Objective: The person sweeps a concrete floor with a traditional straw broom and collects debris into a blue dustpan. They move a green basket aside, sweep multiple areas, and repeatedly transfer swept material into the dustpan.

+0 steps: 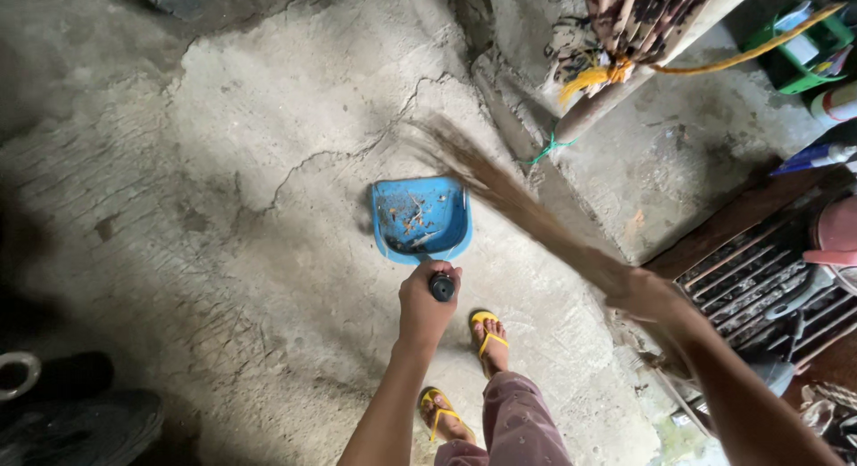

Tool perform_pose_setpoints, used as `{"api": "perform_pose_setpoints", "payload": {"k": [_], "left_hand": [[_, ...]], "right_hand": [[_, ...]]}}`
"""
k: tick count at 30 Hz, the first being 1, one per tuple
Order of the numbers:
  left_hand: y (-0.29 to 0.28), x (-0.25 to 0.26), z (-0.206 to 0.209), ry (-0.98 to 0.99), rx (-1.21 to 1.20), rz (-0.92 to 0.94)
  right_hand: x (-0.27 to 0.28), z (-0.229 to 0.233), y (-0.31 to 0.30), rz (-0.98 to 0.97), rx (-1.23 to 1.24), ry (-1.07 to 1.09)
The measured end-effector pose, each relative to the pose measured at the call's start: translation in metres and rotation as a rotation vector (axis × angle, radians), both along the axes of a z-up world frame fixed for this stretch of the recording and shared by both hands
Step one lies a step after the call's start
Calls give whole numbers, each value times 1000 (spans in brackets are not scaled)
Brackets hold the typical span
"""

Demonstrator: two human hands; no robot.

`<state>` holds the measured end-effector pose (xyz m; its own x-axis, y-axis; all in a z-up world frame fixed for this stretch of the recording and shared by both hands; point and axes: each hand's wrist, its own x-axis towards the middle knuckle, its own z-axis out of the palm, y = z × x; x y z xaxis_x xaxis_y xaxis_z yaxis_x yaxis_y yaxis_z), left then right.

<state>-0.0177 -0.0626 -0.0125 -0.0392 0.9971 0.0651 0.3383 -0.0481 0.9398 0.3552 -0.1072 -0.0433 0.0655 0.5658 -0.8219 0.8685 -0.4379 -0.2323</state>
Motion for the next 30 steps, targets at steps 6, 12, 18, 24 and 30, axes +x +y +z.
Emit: {"api": "perform_pose_setpoints", "payload": {"k": [6,12,18,24,30], "left_hand": [[-43,-34,12,-36,13,24],[-75,-58,-16,32,-37,34],[-84,-71,-34,131,-33,-19],[-75,-72,-32,220,-15,-23],[-74,-66,-29,231,-107,-30]], "right_hand": [[23,-24,-1,159,-72,-389],[-63,-138,-42,-325,-46,-156],[-64,-102,-101,-6,34,-225],[-42,-36,-14,334,354,-489],[-131,-94,73,-83,348,-319]]}}
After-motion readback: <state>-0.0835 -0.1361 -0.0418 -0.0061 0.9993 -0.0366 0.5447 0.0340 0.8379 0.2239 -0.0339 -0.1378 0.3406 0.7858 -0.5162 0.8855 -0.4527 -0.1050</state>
